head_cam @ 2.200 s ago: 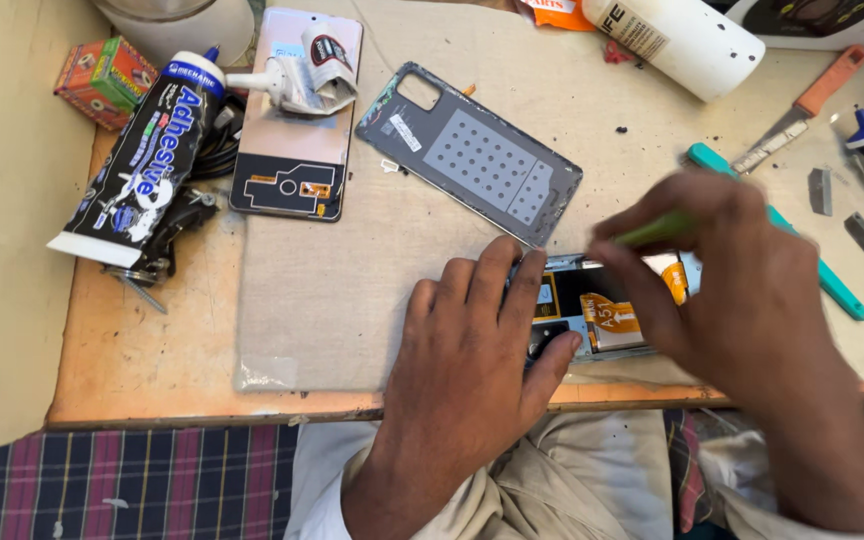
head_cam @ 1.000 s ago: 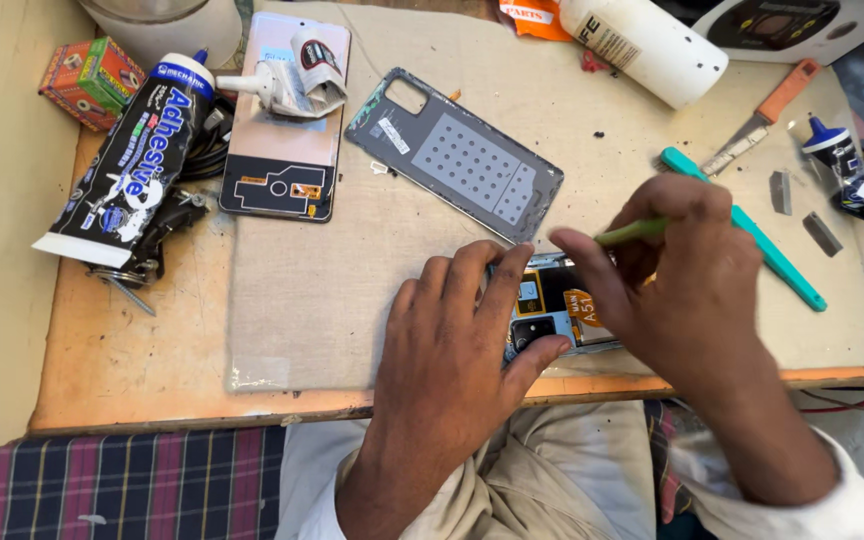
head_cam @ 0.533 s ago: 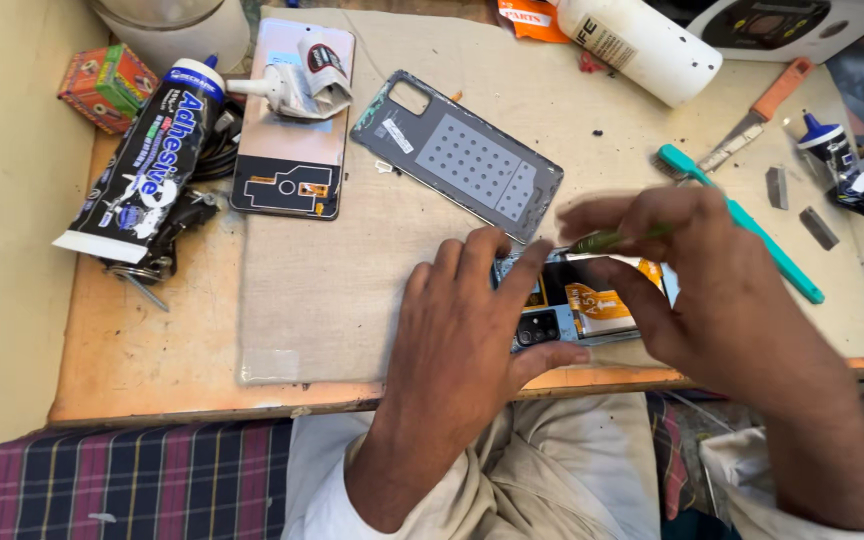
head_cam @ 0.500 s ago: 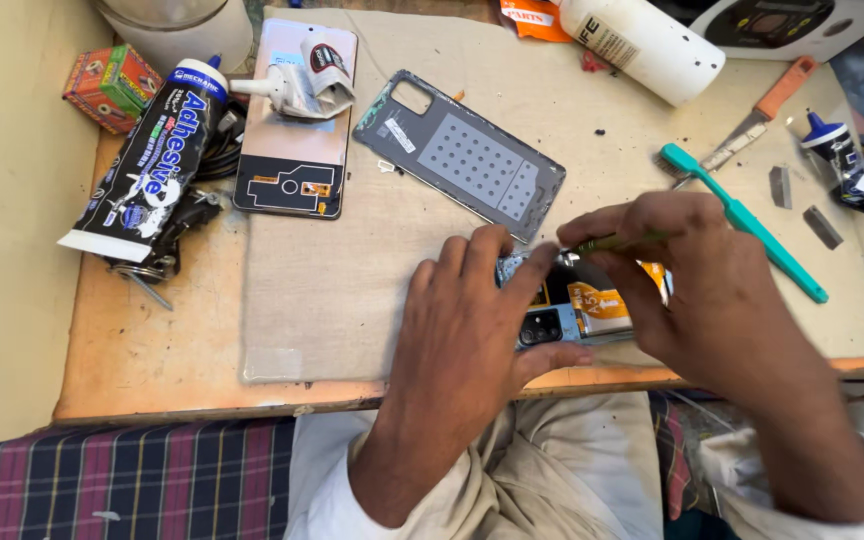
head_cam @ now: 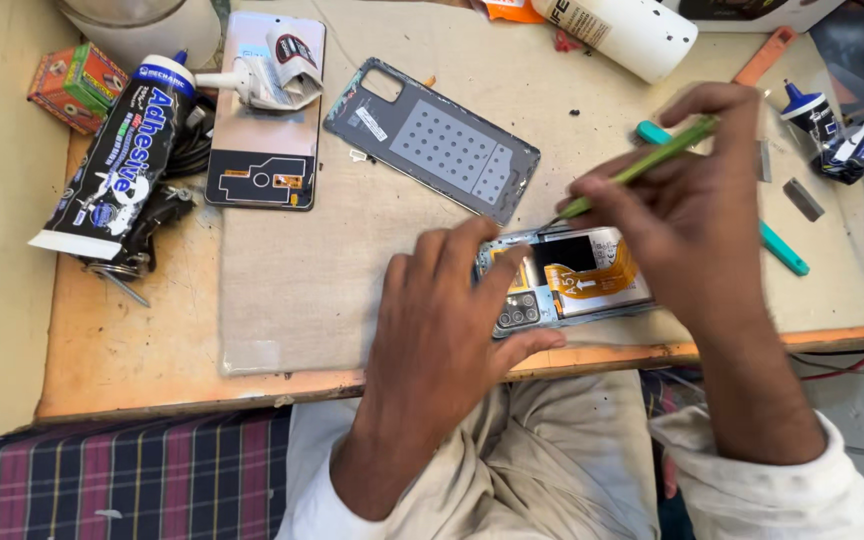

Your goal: The person reassembles a disassembled smartphone by placing the back cover onto the chassis, applying adhesive around the edges, and wiping the exterior with a cloth. The person uses a screwdriver to adjust internal components and applies glue from a tube before closing the device.

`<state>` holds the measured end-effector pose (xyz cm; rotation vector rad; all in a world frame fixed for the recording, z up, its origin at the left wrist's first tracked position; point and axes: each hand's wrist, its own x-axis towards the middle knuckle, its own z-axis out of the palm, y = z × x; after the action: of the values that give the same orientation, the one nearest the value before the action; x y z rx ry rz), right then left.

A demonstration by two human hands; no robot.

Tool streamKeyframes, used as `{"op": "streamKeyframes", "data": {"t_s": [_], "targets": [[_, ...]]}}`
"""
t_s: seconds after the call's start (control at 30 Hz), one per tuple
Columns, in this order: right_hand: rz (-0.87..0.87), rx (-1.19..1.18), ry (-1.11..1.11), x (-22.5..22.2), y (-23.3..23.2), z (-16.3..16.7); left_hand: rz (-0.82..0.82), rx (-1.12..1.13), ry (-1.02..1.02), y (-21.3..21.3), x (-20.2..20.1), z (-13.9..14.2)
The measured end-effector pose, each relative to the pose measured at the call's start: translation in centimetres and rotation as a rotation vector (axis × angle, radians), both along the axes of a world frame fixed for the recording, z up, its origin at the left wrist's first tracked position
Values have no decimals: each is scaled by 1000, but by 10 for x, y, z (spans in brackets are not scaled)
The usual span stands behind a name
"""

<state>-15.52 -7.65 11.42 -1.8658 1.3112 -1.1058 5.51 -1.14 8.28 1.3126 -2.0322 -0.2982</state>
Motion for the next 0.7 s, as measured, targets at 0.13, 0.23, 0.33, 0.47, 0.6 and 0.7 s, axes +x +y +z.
{"op": "streamKeyframes", "data": {"t_s": [0.13,0.23,0.33,0.47,0.6,0.7], "targets": [[6,240,-634,-34,8,-18,-110,-180,-63,15,2,-8],[73,235,-696,-48,34,-34,-182,-205,-99,19,3,-14],[89,211,-569,-55,51,-43,-212,-219,-123,18,0,-15],[143,164,-467,-55,56,-43,-226,-236,-162,17,-4,-12],[124,158,-429,-52,53,-37,-230,-235,-168,17,-7,-12],[120,163,-434,-50,54,-36,-228,-234,-162,16,-8,-13]]}}
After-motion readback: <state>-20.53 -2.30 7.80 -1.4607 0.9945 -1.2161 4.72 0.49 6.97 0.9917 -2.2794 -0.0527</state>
